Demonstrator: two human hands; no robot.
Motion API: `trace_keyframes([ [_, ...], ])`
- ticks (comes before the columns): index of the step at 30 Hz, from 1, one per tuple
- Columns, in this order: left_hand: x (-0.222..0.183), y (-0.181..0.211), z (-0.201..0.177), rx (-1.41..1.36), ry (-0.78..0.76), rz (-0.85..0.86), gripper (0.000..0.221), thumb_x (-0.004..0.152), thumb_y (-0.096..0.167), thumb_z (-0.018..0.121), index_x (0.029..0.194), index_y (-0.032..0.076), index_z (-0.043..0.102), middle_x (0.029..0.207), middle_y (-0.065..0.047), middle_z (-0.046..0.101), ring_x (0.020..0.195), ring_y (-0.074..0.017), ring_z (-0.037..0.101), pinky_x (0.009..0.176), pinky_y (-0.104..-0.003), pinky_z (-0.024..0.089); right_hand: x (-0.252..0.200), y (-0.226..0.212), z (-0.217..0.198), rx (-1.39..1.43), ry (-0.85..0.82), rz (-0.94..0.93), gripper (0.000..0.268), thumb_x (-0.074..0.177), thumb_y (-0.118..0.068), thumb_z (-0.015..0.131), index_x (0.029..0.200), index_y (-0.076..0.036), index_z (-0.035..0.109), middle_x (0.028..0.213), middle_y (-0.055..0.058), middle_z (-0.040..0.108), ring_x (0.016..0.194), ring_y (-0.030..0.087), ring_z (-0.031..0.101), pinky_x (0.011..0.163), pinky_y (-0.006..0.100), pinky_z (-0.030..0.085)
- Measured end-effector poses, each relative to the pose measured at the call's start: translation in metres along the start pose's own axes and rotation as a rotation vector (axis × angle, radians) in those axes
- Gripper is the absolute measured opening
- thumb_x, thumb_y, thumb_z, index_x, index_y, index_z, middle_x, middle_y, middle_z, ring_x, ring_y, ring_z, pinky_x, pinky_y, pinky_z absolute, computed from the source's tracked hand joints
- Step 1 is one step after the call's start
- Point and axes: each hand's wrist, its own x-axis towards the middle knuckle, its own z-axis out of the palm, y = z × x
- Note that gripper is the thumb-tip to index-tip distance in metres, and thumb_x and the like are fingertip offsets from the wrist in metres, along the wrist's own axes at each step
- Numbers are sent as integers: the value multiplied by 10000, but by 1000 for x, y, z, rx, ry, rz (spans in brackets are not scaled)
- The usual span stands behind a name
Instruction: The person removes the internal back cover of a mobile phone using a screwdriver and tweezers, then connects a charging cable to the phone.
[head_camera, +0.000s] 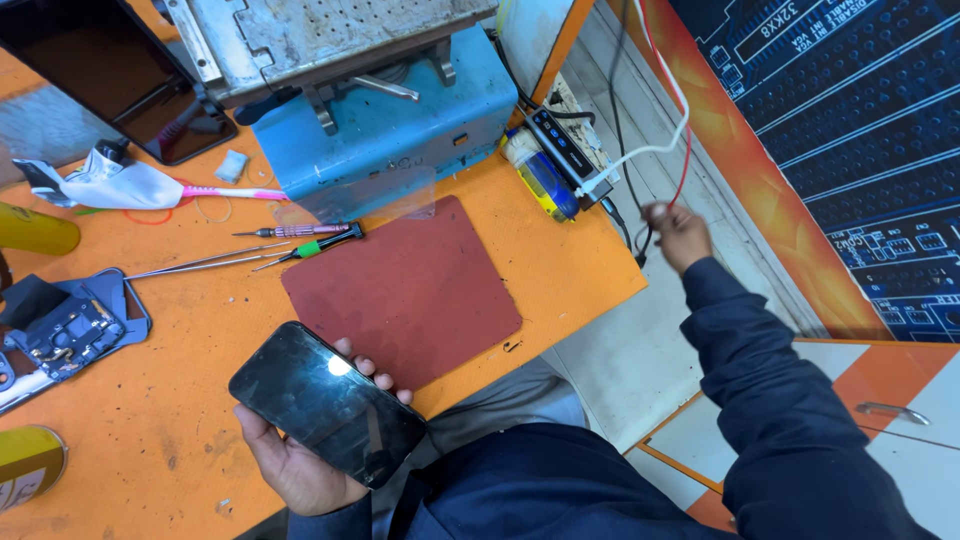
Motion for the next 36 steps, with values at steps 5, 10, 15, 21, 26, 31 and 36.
trace_keyframes([
  [5, 3, 1, -1, 30, -18, 0, 1003, 1007, 796, 407, 1516, -68, 439, 1261, -242, 613, 1135, -402, 608, 979, -637, 490, -3, -55, -31, 262, 69, -23, 352, 1124, -398, 469, 1221, -102, 631, 995, 21, 745, 939, 111, 708, 740, 316, 578],
  [10, -1, 1, -4, -27, -48, -8, 1003, 1004, 790, 405, 1528, -66, 430, 1284, -250, 611, 1158, -407, 601, 996, -634, 481, -25, -126, -58, 353, 297, -107, 285, 1148, -343, 447, 1220, -109, 594, 742, 42, 606, 608, 121, 645, 482, 286, 503],
  [15, 1, 1, 1, -65, -80, -17, 1000, 1018, 787, 399, 1537, -68, 421, 1300, -250, 595, 1172, -403, 600, 1007, -628, 485, -66, -225, -111, 340, 358, -284, 322, 1064, -48, 537, 1360, -175, 529, 745, -33, 538, 510, 35, 455, 431, 222, 345],
  [21, 2, 1, 5, -34, -63, 2, 1064, 986, 820, 376, 1536, -91, 408, 1262, -237, 623, 1125, -381, 632, 980, -596, 524, -138, -303, -79, 719, -301, -164, 273, 956, -17, 378, 1148, -14, 571, 991, 105, 694, 878, 201, 720, 852, 350, 626],
  [26, -1, 4, -4, -90, -107, -5, 1063, 955, 818, 347, 1533, -72, 395, 1262, -242, 637, 1138, -377, 661, 1001, -595, 536, -166, -294, 40, 431, -583, -347, 303, 974, -28, 669, 1262, 32, 595, 1202, 151, 675, 1082, 199, 688, 930, 325, 575],
  [31, -2, 4, -6, -171, -181, 10, 1030, 976, 801, 347, 1540, -59, 397, 1288, -243, 635, 1167, -375, 669, 1040, -580, 542, -165, -274, 94, -471, -278, -689, 279, 978, -139, 759, 1235, -56, 691, 953, 85, 733, 827, 179, 729, 718, 302, 564],
  [36, -1, 5, -8, -197, -205, 22, 1021, 992, 795, 360, 1547, -62, 401, 1292, -241, 635, 1169, -368, 672, 1049, -587, 544, -187, -276, 102, -984, -209, -1124, 362, 908, -170, 748, 1271, -170, 752, 808, 54, 649, 758, 226, 685, 637, 368, 524],
])
